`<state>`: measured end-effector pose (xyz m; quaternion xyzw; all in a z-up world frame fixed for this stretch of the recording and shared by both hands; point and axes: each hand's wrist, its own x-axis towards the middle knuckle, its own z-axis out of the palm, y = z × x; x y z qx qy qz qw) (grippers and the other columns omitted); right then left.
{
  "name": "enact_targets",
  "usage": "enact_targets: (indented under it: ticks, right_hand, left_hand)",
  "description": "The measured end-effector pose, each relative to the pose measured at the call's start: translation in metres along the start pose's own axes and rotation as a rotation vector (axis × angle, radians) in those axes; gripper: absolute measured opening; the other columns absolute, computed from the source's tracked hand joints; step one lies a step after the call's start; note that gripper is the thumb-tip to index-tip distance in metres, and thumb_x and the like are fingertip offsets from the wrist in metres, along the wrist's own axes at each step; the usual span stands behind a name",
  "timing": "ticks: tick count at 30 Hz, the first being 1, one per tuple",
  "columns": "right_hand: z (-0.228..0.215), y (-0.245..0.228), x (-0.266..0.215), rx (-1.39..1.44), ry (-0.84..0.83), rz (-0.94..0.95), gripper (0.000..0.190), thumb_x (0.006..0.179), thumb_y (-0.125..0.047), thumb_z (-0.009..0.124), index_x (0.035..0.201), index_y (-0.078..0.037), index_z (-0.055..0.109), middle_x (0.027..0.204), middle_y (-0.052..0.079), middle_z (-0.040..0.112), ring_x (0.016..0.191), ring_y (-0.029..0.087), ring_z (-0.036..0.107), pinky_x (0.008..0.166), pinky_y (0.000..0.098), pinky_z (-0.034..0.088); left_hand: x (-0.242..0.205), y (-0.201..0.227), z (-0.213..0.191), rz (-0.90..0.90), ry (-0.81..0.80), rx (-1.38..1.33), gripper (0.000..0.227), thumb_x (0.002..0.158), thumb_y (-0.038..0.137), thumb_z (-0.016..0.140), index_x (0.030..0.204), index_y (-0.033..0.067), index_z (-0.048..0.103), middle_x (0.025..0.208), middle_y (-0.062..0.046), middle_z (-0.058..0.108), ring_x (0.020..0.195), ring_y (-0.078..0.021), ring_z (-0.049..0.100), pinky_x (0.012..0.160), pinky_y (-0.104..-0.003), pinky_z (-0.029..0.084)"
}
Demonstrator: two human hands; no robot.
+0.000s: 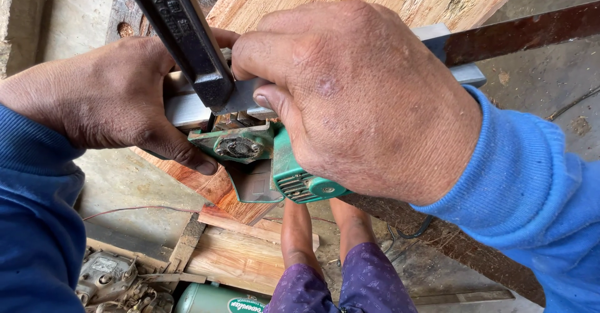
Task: Adjusting the blades and internal components of a power planer using a wrench and measuring tools.
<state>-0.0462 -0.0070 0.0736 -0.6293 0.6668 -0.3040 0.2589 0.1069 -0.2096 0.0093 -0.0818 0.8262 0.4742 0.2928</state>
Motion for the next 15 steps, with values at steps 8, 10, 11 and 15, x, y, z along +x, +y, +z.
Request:
enact_targets:
  ticks: [8, 10, 11, 15]
  right_hand:
    - [0.0, -0.001, 0.001, -0.013, 0.0, -0.004, 0.018, 0.082, -0.006, 0.073, 0.099, -0.001, 0.069, 0.09, 0.017, 0.065, 0.084, 0.04, 0.065, 0.071, 0.0507, 0.05]
    - [0.0, -0.004, -0.002, -0.017, 0.022, 0.008, 0.017, 0.083, -0.004, 0.073, 0.099, -0.001, 0.068, 0.09, 0.016, 0.065, 0.085, 0.039, 0.065, 0.072, 0.0496, 0.05]
    - [-0.001, -0.006, -0.002, -0.023, 0.043, 0.02, 0.016, 0.085, -0.003, 0.072, 0.1, -0.001, 0.068, 0.09, 0.015, 0.065, 0.085, 0.038, 0.065, 0.072, 0.0484, 0.051]
    - [-0.005, -0.007, -0.015, -0.119, 0.151, 0.005, 0.011, 0.092, 0.0, 0.071, 0.102, -0.001, 0.066, 0.094, 0.013, 0.064, 0.089, 0.034, 0.065, 0.077, 0.0445, 0.051]
  left_hand:
    - [0.002, 0.02, -0.004, -0.246, -0.046, 0.061, 0.128, 0.034, 0.029, 0.105, 0.151, 0.0311, 0.053, 0.106, -0.008, 0.079, 0.098, -0.0205, 0.075, 0.088, -0.039, 0.056]
    - [-0.002, 0.017, -0.003, -0.183, -0.031, 0.0, 0.123, 0.035, 0.032, 0.102, 0.149, 0.0299, 0.054, 0.112, -0.006, 0.077, 0.103, -0.0202, 0.073, 0.088, -0.038, 0.055]
    - [-0.004, 0.017, -0.003, -0.117, -0.014, -0.062, 0.118, 0.037, 0.035, 0.098, 0.147, 0.0287, 0.055, 0.118, -0.005, 0.075, 0.108, -0.02, 0.071, 0.088, -0.038, 0.055]
    - [-0.013, -0.015, 0.005, 0.219, 0.097, 0.08, 0.126, 0.047, 0.051, 0.103, 0.155, 0.0133, 0.049, 0.147, -0.019, 0.05, 0.132, -0.0339, 0.053, 0.099, -0.043, 0.05]
